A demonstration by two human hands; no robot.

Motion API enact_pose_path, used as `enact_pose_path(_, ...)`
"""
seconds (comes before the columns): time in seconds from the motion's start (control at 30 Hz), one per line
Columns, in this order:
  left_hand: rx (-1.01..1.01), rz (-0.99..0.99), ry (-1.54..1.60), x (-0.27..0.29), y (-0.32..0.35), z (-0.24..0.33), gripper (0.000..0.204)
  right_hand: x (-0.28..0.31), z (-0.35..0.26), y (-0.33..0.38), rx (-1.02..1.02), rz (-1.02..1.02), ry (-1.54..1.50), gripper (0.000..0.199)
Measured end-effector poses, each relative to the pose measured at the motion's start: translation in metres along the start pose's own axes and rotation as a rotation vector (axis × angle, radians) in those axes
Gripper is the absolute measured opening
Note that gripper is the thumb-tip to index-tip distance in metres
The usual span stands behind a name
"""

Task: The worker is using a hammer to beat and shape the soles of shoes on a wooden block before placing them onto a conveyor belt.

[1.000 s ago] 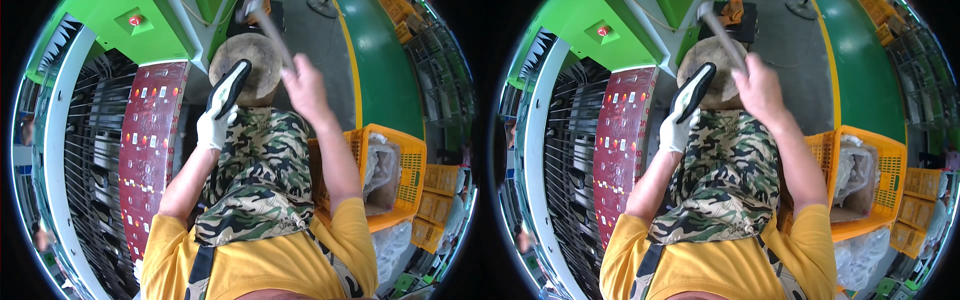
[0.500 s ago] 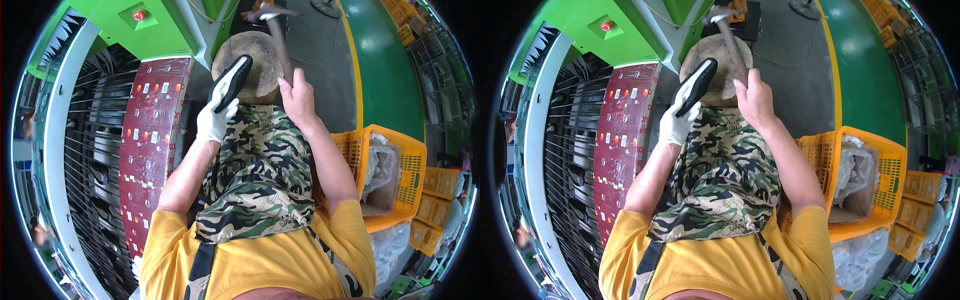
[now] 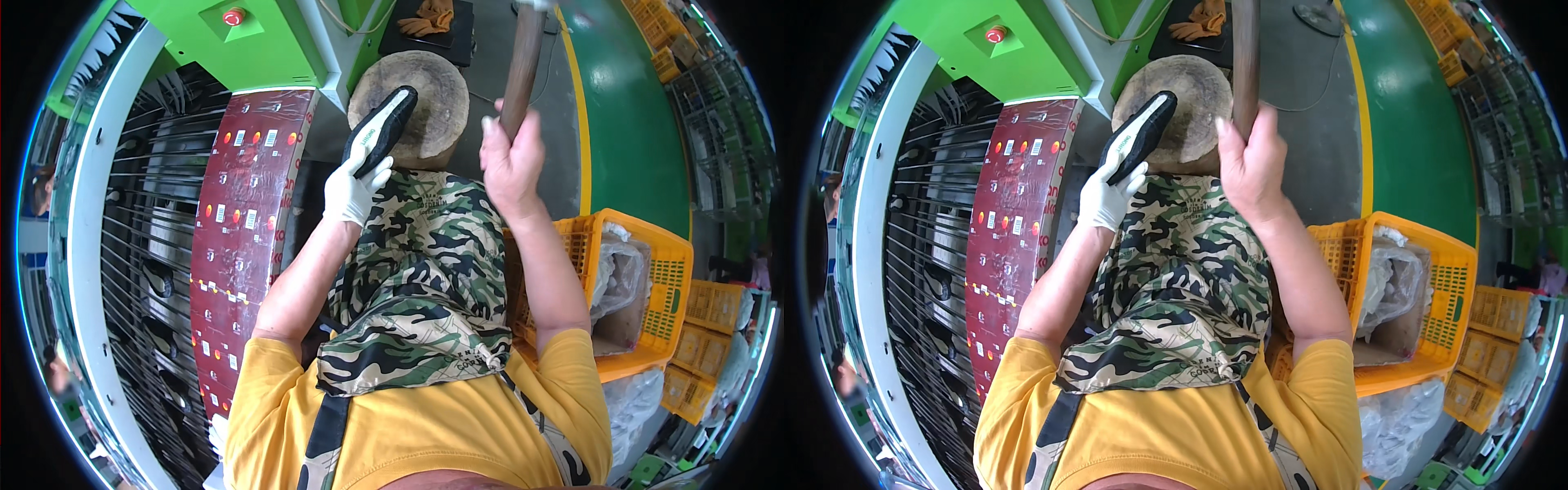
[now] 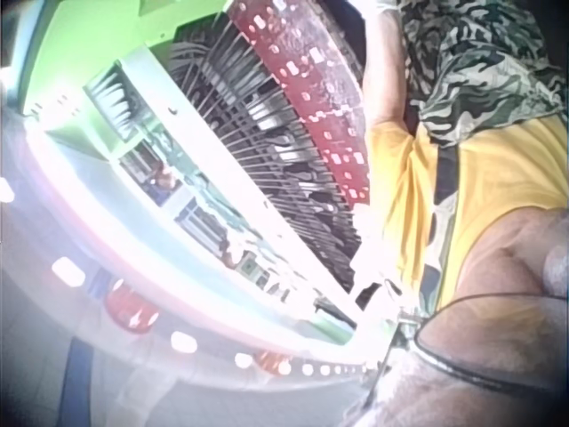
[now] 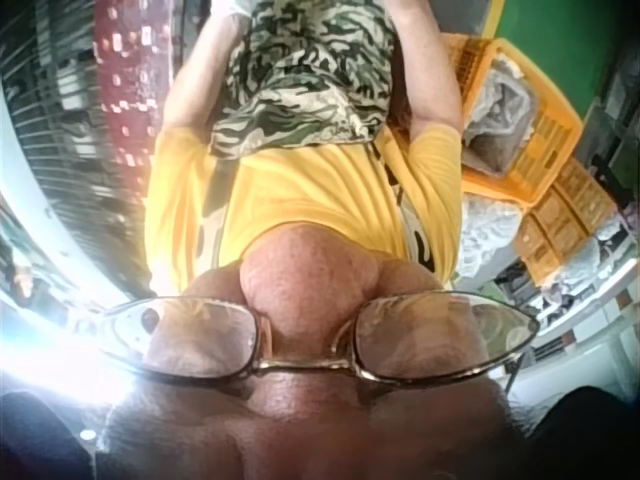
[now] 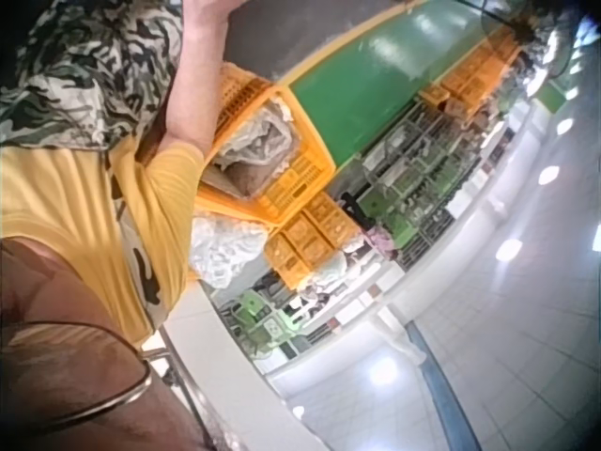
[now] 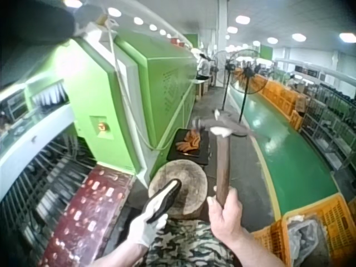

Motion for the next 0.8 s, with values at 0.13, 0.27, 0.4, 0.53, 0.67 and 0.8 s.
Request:
enact_pose_path(0.13,0.007,-0.028,-0.004,-0.006,-0.003,-0.003,0.045,-0.050,0.067,0.038,-0.227,-0.517,0.477,0.030)
enact_pose_path(0.27,0.010,-0.018,0.009,0.005,-0.004,-0.001,0.045,-0.010,-0.002,0.001,-0.164,-0.259,0.138,0.020)
enact_pose_path(0.4,0.002,-0.007,0.013,0.004,0.001,0.001,0.045,0.022,-0.074,-0.022,0.118,-0.017,-0.277,0.029)
enact_pose_path(0.53,0.010,-0.032,0.004,-0.008,-0.002,-0.004,0.046,-0.001,0.006,0.022,0.094,0.048,-0.270,0.025)
enact_pose_path(0.67,0.005,-0.027,0.004,-0.002,0.003,-0.003,0.047,-0.044,0.043,0.044,-0.206,-0.395,0.343,0.026)
enact_pose_path(0.8,0.007,-0.018,0.005,-0.006,-0.002,-0.007,0.048,-0.028,-0.001,0.023,-0.009,-0.169,0.158,0.028)
Point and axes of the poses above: each hand's wrist, its own y-axis away from the middle knuckle, its own x-axis out of the back of the hand, z = x × y, the point moved 10 cm from there along -y, towards the middle knuckle, and after that the axes turned 7 degrees about -z, right-handed, at the moved point
